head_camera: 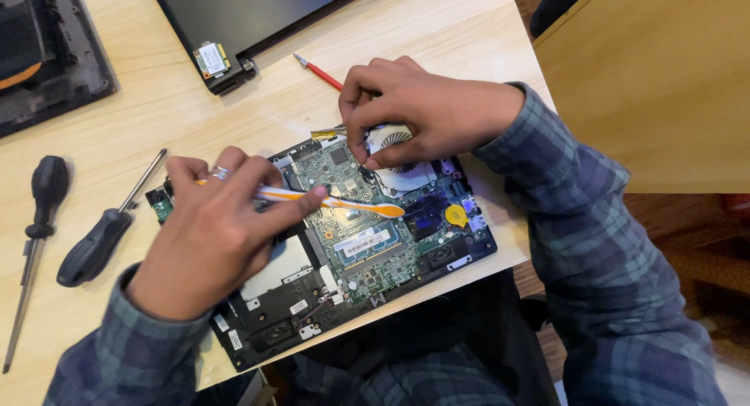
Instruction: The person uses a toothbrush to clean the exposed motherboard and fan of a disassembled laptop. They brush around the fan blades, heat sink, and various connectors on the circuit board.
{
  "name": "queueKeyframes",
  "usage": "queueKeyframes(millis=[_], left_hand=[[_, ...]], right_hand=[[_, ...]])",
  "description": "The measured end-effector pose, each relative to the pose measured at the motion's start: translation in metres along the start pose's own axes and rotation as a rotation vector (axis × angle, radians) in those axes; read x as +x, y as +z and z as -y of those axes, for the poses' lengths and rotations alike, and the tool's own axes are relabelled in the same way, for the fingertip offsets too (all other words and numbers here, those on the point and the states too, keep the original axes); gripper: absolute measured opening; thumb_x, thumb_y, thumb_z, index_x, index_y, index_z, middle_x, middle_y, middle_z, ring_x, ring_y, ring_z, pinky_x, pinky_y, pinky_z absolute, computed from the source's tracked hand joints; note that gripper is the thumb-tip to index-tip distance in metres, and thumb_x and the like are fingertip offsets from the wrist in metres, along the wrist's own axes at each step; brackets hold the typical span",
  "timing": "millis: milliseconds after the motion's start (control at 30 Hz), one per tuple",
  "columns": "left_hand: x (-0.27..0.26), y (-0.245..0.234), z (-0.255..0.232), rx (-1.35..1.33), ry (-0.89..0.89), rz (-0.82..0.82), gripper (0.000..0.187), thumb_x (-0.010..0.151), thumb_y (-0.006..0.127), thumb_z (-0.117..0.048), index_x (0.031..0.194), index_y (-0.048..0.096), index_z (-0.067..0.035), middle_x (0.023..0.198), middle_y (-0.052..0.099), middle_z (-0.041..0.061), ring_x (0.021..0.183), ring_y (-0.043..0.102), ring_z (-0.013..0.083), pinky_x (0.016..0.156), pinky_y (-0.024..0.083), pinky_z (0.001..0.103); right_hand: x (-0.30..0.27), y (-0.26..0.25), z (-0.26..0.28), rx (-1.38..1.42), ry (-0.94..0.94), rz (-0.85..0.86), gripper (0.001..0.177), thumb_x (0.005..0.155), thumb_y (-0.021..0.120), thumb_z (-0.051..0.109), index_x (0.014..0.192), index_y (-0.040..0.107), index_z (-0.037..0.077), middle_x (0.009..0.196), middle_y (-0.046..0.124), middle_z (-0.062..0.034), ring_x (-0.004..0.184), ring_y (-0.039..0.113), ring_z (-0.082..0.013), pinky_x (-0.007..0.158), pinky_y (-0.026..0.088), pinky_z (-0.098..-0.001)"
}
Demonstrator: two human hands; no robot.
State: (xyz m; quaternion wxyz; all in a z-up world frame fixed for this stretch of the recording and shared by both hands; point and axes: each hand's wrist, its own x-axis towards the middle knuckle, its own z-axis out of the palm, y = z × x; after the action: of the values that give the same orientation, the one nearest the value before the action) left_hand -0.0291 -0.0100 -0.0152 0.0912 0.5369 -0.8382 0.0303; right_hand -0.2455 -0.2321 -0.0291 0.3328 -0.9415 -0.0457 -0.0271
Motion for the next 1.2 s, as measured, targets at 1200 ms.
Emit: queueKeyframes(millis=[1200], left_hand=[[0.02,0.024,-0.045,0.058,0.006,0.096,0.067,0.082,0.068,-0.013,0.146,0.051,-0.026,0.095,0.054,0.01,0.042,0.054,0.0227,0.029,0.036,0.041]], right_hand=[[-0.001,0.003,-0.003,0.003,0.014,-0.017,0.012,0.09,0.077,0.02,0.097,0.071,0.029,0.109,0.048,0.0017,0.111,0.05,-0.0206,0.097,0.031,-0.0444]])
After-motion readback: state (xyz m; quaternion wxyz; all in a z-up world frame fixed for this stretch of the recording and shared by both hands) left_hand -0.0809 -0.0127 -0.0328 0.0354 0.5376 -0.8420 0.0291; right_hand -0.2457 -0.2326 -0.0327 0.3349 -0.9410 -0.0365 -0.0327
